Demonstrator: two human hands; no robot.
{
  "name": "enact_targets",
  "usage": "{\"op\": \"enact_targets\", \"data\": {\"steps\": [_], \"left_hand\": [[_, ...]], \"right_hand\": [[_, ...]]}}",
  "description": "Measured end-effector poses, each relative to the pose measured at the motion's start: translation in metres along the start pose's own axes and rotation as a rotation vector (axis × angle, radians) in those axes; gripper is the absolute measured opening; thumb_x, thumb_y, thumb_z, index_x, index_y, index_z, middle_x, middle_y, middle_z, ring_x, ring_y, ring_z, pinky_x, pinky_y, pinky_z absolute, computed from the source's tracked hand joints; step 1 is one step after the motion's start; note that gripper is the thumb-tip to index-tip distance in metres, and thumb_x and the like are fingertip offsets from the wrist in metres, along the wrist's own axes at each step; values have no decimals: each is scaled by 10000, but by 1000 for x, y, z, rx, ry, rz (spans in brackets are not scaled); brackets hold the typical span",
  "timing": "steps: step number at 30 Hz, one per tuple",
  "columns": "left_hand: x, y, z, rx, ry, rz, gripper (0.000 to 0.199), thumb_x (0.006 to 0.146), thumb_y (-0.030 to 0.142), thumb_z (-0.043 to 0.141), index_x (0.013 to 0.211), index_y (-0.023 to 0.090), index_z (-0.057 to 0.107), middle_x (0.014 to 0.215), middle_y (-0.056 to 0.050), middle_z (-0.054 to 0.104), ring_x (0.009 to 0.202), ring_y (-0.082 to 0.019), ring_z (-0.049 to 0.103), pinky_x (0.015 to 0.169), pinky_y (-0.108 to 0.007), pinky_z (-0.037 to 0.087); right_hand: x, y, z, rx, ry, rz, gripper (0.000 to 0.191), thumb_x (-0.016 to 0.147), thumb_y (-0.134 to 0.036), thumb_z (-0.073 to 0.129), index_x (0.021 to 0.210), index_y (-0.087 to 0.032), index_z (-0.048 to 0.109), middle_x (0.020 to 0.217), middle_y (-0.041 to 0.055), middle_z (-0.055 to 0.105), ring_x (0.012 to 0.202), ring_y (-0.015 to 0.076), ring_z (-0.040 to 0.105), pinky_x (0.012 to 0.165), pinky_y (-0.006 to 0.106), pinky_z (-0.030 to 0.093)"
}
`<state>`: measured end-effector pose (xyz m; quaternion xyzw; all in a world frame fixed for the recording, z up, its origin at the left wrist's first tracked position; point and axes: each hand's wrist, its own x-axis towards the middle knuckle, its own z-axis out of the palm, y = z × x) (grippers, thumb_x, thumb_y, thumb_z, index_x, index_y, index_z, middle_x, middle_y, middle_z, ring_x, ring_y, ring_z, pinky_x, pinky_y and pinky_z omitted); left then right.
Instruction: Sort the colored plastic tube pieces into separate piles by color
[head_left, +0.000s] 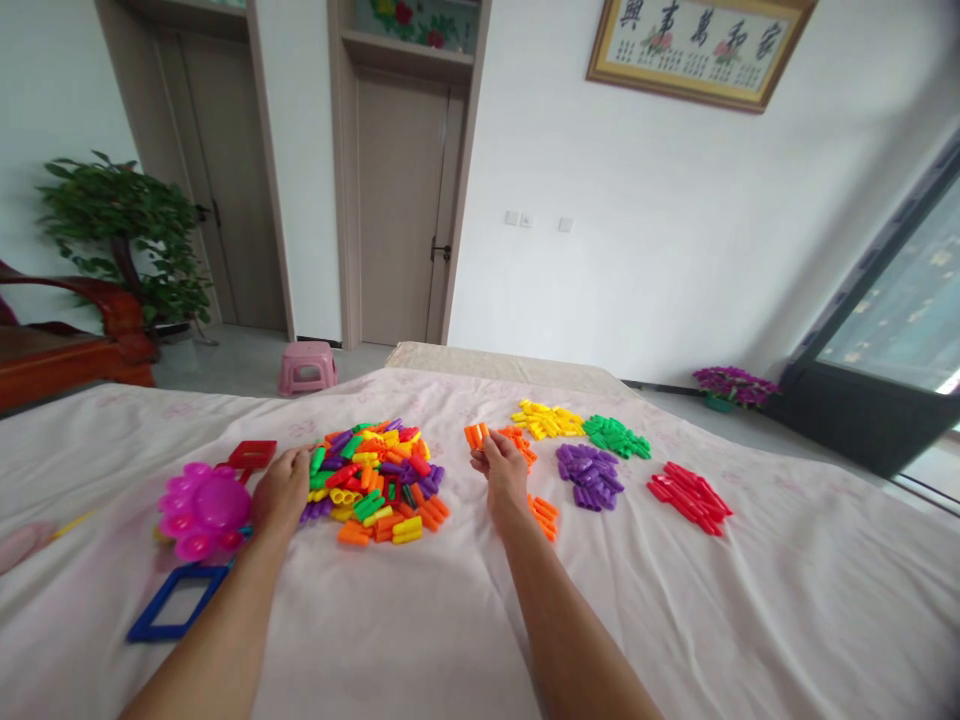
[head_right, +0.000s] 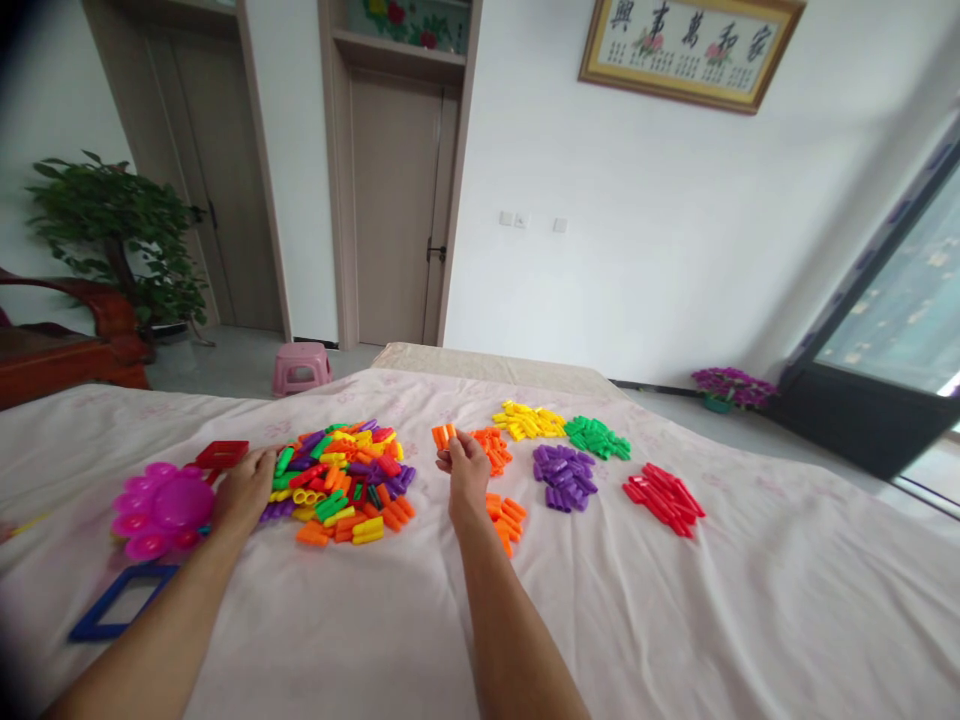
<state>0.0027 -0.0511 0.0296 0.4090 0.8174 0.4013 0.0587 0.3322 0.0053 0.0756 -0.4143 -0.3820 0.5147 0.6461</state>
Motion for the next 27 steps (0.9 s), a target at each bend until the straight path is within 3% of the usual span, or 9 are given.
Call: {"op": "enact_targets", "data": {"steps": [4,7,11,17,20,27], "left_hand": [[2,-2,1,38,-21,-12,466,939,450,377,1189,242,711,1186,-96,725,1015,-303,664,777,-360,495],[4,-4,2,43,-30,-28,473,940,465,372,1200,264,712,1174,-88,729,994,-302,665,762,-366,497],[6,-7,2,61,-20,-19,463,937,454,385,1186,261,724,1105,-96,740,938,-295,665,745,-372,498],[9,-12,4,65,-20,-22,456,933,442,407,1180,235,728,1016,-108,737,874,-296,647,726,-393,493],[8,-13,4,74,-14,-21,468,928,461,407,1190,238,723,1024,-112,735,876,-301,644,737,-401,497],[7,-14,5,66,0,-17,469,916,467,414,1171,235,732,1021,-97,736,929,-314,654,774,-413,514]], "right_hand": [[24,-31,-22,-46,-70,-47,459,625,-407,826,985,-150,704,779,16,704,653,133,655,636,267,581],[44,-48,-50,-120,-13,-89,437,639,-383,815,990,-151,702,756,5,689,624,119,638,595,244,559],[53,-56,-90,-271,3,-15,395,669,-353,790,990,-141,703,697,3,659,591,117,617,540,222,511],[36,-56,-135,-390,-276,221,346,672,-370,808,921,-154,701,697,-8,626,597,105,585,543,213,449],[32,-52,-149,-469,-360,286,331,670,-415,797,846,-149,707,653,-28,586,553,77,497,519,200,361],[34,-37,-152,-580,-368,198,397,683,-484,732,864,-131,755,573,-49,506,526,74,359,516,232,233]]}}
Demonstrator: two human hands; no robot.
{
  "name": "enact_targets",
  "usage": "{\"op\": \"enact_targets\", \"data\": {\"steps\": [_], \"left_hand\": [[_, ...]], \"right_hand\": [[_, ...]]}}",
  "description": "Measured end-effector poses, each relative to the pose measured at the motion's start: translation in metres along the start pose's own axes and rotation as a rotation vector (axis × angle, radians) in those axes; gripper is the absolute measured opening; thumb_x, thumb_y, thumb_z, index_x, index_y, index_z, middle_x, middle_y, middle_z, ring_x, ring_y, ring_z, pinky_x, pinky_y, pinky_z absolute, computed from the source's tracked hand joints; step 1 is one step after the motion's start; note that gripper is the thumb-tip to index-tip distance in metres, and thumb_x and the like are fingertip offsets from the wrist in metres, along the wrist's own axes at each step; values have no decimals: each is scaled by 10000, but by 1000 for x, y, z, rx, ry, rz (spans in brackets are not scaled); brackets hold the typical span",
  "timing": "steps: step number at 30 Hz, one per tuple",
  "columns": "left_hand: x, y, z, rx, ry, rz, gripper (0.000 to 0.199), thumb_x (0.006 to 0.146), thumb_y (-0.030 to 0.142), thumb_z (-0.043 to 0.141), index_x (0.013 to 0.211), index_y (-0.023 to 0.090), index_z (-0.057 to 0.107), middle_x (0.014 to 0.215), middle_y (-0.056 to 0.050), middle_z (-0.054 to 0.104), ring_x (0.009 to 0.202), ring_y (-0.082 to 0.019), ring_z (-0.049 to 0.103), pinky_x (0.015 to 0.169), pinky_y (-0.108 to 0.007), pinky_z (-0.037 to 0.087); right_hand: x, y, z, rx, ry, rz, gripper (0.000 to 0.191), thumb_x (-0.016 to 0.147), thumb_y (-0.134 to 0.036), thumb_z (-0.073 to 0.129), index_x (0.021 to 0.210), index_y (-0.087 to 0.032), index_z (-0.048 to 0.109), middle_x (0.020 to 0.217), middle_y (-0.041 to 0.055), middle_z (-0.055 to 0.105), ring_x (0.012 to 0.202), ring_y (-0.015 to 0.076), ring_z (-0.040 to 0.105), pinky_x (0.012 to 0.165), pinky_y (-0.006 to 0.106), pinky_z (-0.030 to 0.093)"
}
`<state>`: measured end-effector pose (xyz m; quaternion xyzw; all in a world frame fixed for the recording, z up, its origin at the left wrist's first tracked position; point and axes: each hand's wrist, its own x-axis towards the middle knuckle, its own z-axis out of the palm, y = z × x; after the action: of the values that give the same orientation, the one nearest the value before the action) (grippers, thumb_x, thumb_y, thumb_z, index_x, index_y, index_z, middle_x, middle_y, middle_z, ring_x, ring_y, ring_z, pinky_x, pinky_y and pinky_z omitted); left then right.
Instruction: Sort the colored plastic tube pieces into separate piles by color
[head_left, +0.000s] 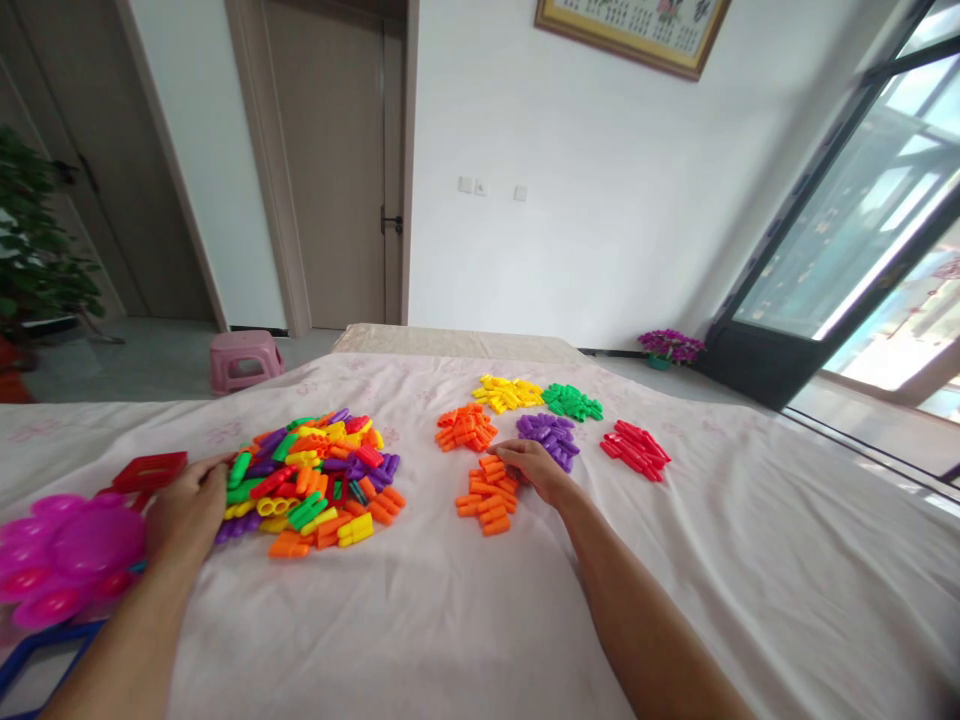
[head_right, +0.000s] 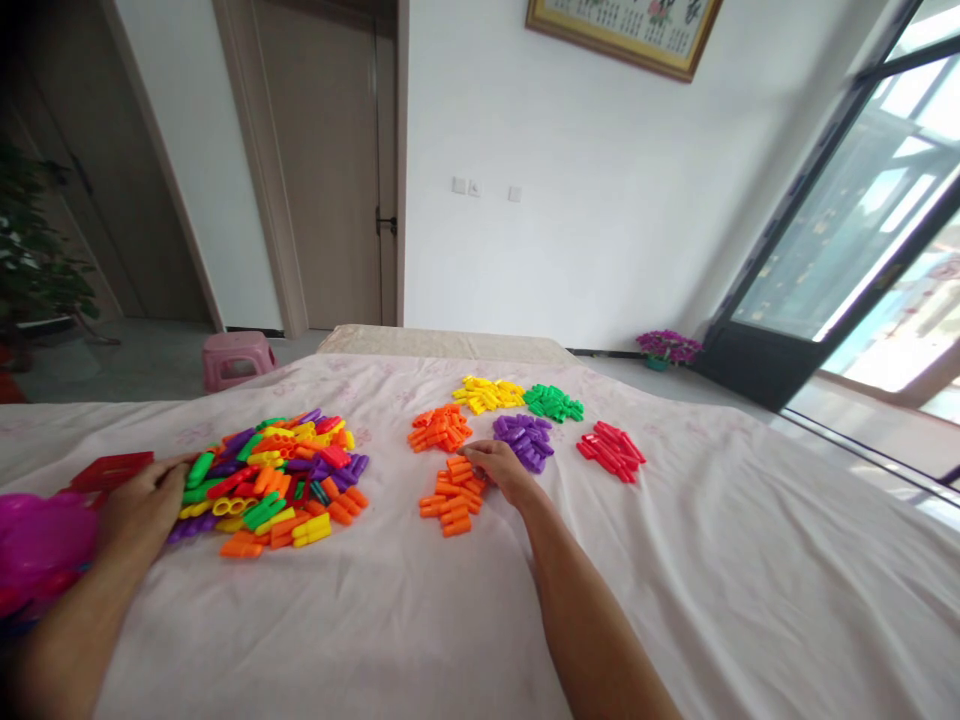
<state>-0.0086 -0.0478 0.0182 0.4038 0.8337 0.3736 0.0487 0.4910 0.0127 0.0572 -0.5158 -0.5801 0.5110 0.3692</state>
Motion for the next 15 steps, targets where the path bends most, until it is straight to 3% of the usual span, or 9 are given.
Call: {"op": "enact_targets", "data": {"steps": [5,8,12,15], "left_hand": [[1,-2,1,-21,-9,-2,484,936,472,380,1196,241,717,1077,-101,726,1008,-332,650,841,-442,508],[0,-1,-1,12,-20,-2,514,945,488,358,1214,220,706,1105,-134,721,1037,-354,645,848,-455,501],[-1,6,-5,55,-40,-21,569,960,519,305,1233,199,688,1127,-172,713,1015,-359,646,821,-459,502],[-2,11,-7,37,-51,-47,570,961,538,289,1237,232,682,1154,-145,712,1027,-340,644,832,-437,500]], "right_hand": [[-1,3,2,-53,-19,-9,394,652,-477,750,811,-117,772,602,-16,564,549,84,378,526,247,245],[1,4,2,-75,57,-20,396,674,-478,719,835,-120,774,635,7,612,546,96,410,521,247,273],[1,-8,11,-198,202,-185,389,754,-497,661,869,-141,770,730,39,682,589,130,497,553,259,361],[-8,-29,34,-325,160,-353,318,822,-451,633,872,-171,776,851,61,734,718,175,602,657,284,442]]}}
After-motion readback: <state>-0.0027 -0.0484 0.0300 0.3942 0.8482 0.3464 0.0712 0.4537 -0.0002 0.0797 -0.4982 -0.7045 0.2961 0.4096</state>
